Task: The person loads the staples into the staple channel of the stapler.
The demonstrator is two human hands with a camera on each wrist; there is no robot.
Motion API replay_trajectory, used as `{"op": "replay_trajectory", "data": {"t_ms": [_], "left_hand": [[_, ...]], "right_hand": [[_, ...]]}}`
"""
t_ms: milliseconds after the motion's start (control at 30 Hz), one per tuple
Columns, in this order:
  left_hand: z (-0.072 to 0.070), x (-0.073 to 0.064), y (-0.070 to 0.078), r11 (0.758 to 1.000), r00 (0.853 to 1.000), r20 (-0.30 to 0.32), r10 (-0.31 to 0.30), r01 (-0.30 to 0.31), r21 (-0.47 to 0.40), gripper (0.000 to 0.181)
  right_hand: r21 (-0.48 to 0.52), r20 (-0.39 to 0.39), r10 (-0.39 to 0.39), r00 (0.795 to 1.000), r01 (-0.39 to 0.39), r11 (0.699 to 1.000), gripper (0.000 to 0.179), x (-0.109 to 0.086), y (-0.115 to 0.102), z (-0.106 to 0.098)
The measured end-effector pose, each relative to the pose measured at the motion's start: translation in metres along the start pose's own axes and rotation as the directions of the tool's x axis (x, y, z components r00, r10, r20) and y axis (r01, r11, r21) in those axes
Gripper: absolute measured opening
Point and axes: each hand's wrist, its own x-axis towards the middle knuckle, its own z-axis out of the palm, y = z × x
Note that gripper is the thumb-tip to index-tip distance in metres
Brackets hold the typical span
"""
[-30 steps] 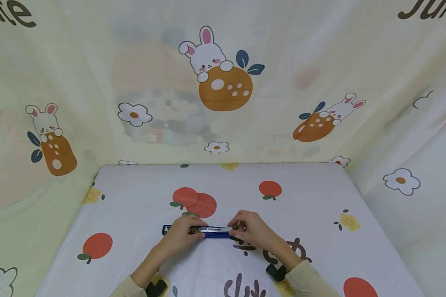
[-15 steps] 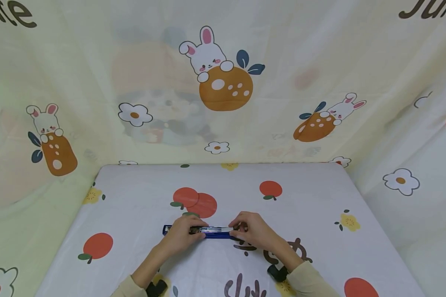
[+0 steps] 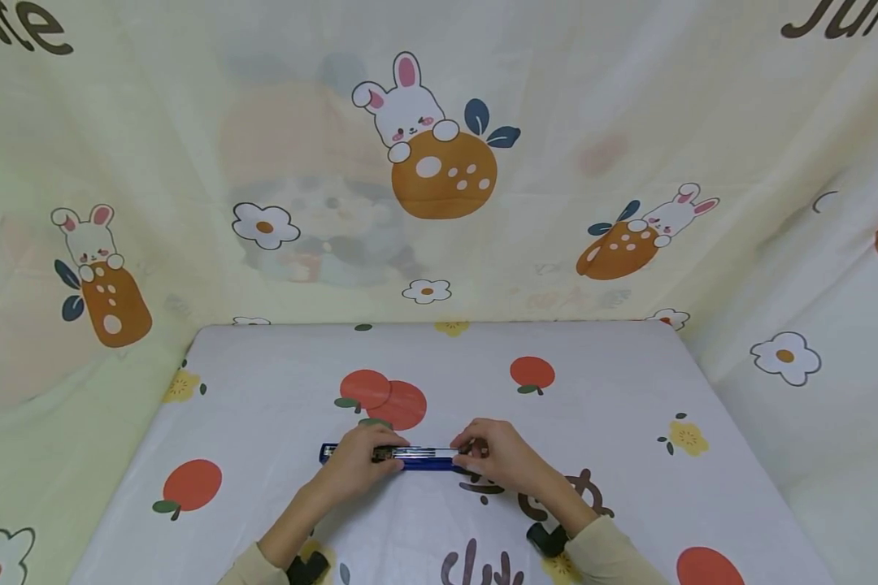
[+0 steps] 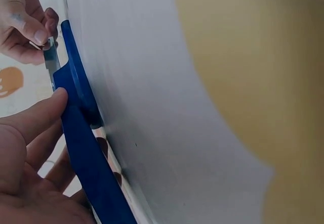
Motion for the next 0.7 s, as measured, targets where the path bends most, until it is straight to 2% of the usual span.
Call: {"op": "replay_trajectory", "data": {"t_ms": [333,567,700], "left_hand": [[-0.011,-0.003,-0.001,0.999,0.999,0.033,0.033,-0.034,0.0,0.031],[-0.023,-0.01,-0.008,0.999,1.0,0.014,0.022,-0.023,0.043,0.031],[-0.032,-0.015,-0.014,0.998,1.0,-0.007,-0.016,0.016,0.062,0.03]], "right_hand": [[0.005,0.001,-0.016,1.0,0.016,1.0,0.018,0.0,0.004,0.003],[0.006,-0.003,-0.036,0.999,0.036,0.999,0.018,-0.002,0.005,0.003],[0.012,0.0,-0.037,0.999,0.037,0.999,0.018,-0.001,0.005,0.002]]}}
